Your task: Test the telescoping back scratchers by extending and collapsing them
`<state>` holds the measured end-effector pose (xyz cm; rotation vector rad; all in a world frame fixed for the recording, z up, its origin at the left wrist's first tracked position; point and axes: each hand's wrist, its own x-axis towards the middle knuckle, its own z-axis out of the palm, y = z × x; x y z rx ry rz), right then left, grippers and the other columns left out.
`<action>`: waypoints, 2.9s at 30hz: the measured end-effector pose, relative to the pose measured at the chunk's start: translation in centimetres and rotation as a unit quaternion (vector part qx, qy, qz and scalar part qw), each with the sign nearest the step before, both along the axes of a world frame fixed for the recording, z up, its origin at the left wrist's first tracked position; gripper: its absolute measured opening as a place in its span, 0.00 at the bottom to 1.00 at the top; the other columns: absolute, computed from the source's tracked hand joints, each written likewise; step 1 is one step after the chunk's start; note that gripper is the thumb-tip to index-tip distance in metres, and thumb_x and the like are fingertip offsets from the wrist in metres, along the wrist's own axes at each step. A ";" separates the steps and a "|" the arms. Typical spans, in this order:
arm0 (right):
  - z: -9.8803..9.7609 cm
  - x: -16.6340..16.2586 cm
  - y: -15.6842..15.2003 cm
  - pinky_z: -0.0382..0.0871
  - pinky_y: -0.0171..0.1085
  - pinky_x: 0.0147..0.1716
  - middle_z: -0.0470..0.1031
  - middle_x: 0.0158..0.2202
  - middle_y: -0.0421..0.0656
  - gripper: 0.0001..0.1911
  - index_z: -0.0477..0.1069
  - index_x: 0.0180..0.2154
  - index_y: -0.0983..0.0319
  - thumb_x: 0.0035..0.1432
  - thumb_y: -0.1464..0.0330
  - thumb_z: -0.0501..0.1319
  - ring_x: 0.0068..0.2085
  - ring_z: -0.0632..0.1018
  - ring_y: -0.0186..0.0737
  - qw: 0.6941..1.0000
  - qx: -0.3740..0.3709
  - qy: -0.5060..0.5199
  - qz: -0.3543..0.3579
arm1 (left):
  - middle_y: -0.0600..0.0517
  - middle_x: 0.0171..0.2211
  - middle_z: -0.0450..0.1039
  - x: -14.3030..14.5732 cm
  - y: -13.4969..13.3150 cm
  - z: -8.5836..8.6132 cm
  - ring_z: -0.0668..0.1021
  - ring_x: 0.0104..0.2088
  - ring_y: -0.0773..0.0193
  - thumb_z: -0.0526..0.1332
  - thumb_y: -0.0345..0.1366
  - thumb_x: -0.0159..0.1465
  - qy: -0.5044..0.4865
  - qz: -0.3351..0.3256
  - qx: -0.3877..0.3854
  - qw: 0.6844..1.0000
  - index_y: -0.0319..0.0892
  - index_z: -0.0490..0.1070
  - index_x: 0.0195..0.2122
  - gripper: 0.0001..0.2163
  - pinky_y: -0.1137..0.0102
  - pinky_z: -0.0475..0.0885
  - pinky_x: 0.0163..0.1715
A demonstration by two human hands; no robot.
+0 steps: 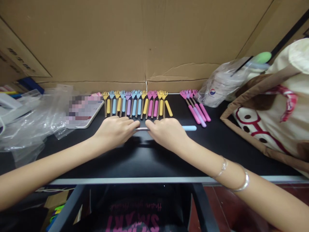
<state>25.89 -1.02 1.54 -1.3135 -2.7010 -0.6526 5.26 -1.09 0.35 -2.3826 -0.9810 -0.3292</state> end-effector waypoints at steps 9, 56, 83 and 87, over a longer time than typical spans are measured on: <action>2.5 1.4 -0.5 0.42 0.36 0.25 0.73 0.23 0.44 0.25 0.70 0.31 0.60 0.69 0.57 0.42 0.24 0.70 0.35 0.998 0.057 0.010 -0.011 | 0.52 0.23 0.72 -2.3 -0.3 4.0 0.74 0.27 0.63 0.49 0.35 0.72 0.019 -0.004 0.052 0.998 0.44 0.69 0.28 0.15 0.68 0.55 0.24; 1.8 13.6 4.5 0.46 0.35 0.26 0.78 0.31 0.52 0.20 0.74 0.34 0.61 0.62 0.56 0.50 0.30 0.73 0.42 0.956 0.042 -0.006 -0.292 | 0.50 0.34 0.76 -14.4 4.1 1.5 0.74 0.34 0.62 0.49 0.41 0.71 0.076 0.162 -0.003 0.984 0.45 0.71 0.37 0.13 0.71 0.55 0.24; 0.0 1.7 1.3 0.38 0.35 0.23 0.77 0.25 0.43 0.15 0.70 0.32 0.61 0.64 0.64 0.48 0.22 0.72 0.36 0.997 0.047 -0.010 -0.057 | 0.48 0.31 0.77 -1.6 0.8 1.5 0.79 0.32 0.57 0.53 0.44 0.70 0.030 0.139 -0.136 0.980 0.44 0.74 0.40 0.13 0.72 0.56 0.22; 0.7 6.7 3.1 0.40 0.35 0.23 0.73 0.22 0.44 0.16 0.68 0.29 0.60 0.63 0.61 0.48 0.23 0.70 0.37 0.993 0.072 -0.008 -0.097 | 0.47 0.31 0.76 -5.9 1.9 1.7 0.78 0.34 0.56 0.52 0.44 0.70 0.008 0.154 -0.081 0.985 0.44 0.74 0.37 0.14 0.71 0.57 0.24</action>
